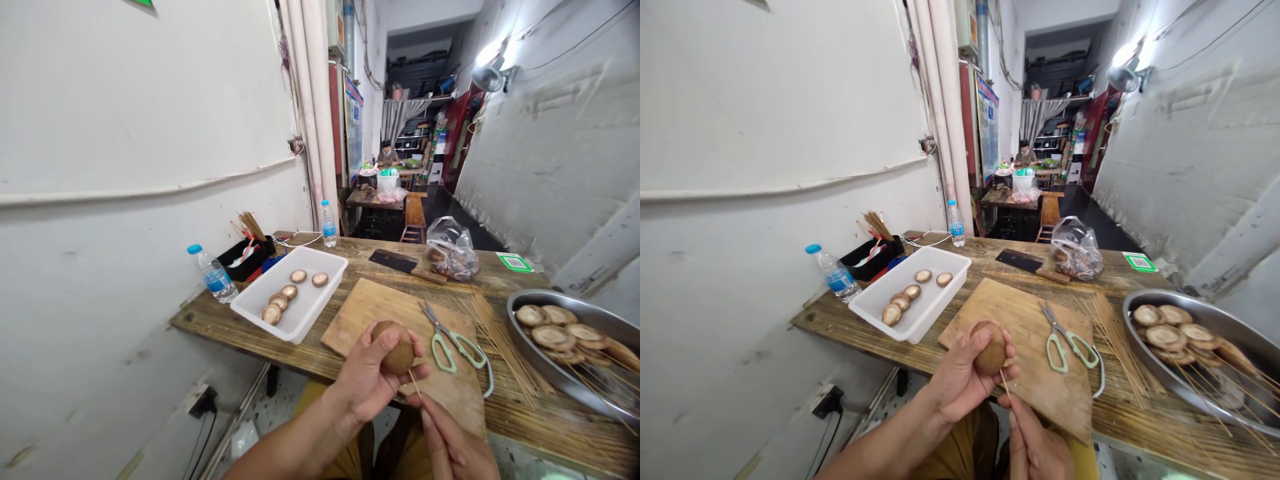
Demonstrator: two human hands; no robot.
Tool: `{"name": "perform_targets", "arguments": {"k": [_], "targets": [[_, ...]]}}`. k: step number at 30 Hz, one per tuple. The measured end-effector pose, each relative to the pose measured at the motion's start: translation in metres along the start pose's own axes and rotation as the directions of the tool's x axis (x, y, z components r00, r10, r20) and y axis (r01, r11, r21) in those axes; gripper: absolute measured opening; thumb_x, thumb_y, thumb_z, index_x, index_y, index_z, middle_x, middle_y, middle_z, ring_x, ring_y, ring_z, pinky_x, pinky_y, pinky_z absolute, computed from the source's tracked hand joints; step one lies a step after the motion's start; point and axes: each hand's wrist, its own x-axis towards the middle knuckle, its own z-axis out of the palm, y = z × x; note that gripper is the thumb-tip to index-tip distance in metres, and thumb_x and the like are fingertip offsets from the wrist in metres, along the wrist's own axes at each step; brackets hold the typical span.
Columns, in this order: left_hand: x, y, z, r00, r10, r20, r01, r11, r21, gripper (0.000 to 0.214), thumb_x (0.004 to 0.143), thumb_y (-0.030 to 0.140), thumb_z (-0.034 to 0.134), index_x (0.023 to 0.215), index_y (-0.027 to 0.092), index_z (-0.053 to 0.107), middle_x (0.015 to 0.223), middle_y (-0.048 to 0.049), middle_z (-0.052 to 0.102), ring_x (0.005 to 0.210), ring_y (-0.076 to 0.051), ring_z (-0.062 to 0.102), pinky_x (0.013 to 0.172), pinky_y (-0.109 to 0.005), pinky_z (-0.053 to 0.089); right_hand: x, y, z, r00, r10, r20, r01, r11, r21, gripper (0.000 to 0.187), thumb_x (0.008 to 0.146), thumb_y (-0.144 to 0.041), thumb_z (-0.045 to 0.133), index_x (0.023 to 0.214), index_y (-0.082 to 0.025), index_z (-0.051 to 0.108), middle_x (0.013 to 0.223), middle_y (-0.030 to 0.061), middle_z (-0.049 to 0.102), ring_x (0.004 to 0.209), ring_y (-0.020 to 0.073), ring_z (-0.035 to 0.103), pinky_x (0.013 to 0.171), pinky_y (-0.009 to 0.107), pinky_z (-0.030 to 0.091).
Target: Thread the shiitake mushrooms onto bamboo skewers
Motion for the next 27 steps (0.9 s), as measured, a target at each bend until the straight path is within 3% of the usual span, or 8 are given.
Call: {"name": "perform_targets", "arguments": {"k": [7, 12, 17, 22, 27], "targets": [[0.002, -0.007, -0.005, 0.989, -0.151, -0.003, 0.151, 0.988, 0.042, 0.025, 0.073, 0.036, 0.065, 0.085, 0.017, 0.054, 0.076, -0.0062, 0.063, 0.065, -0.020, 0.064, 0.042, -0.018, 0.037, 0.000, 0.006, 0.008, 0.998, 0.041, -0.041, -0.043, 0.997, -0.058, 0.027, 0.083, -0.019, 0.054, 0.109, -0.017, 0.062, 0.098, 0.0096, 0.072, 0.089, 0.0227, 0.068, 0.080, 0.030, 0.056], [0.014, -0.003, -0.017, 0.980, -0.198, 0.007, 0.197, 0.970, -0.144, 0.030, 0.078, 0.043, 0.057, 0.089, 0.015, 0.057, 0.088, -0.0090, 0.064, 0.079, -0.021, 0.063, 0.058, -0.026, 0.046, 0.017, 0.004, 0.015, 0.982, 0.179, 0.060, -0.184, 0.980, 0.082, 0.021, 0.089, -0.020, 0.043, 0.101, -0.016, 0.060, 0.088, 0.0077, 0.073, 0.080, 0.0173, 0.070, 0.066, 0.020, 0.056], [0.022, 0.017, -0.032, 0.995, -0.094, -0.019, 0.086, 0.960, -0.267, 0.038, 0.086, 0.044, 0.042, 0.097, 0.012, 0.058, 0.103, -0.0142, 0.062, 0.100, -0.024, 0.058, 0.084, -0.036, 0.044, 0.017, 0.012, 0.022, 0.941, 0.295, 0.165, -0.311, 0.947, 0.079, 0.025, 0.089, -0.032, 0.045, 0.099, -0.016, 0.061, 0.087, 0.0091, 0.073, 0.077, 0.0187, 0.070, 0.068, 0.024, 0.056], [0.022, 0.031, -0.041, 0.995, -0.076, -0.069, 0.057, 0.969, -0.241, 0.041, 0.086, 0.048, 0.040, 0.101, 0.014, 0.057, 0.104, -0.0115, 0.061, 0.100, -0.022, 0.057, 0.088, -0.037, 0.041, 0.005, 0.026, 0.024, 0.933, 0.305, 0.190, -0.319, 0.947, 0.043, 0.027, 0.089, -0.033, 0.045, 0.102, -0.015, 0.061, 0.088, 0.0101, 0.073, 0.073, 0.0186, 0.070, 0.063, 0.024, 0.057], [0.032, 0.018, -0.059, 0.982, -0.137, -0.132, 0.112, 0.978, -0.176, 0.041, 0.083, 0.050, 0.044, 0.107, 0.018, 0.055, 0.100, -0.0094, 0.061, 0.086, -0.019, 0.060, 0.085, -0.037, 0.042, 0.001, 0.035, 0.029, 0.925, 0.334, 0.179, -0.347, 0.936, 0.049, 0.028, 0.090, -0.034, 0.043, 0.098, -0.015, 0.062, 0.090, 0.0113, 0.073, 0.071, 0.0179, 0.070, 0.057, 0.021, 0.056]]}}
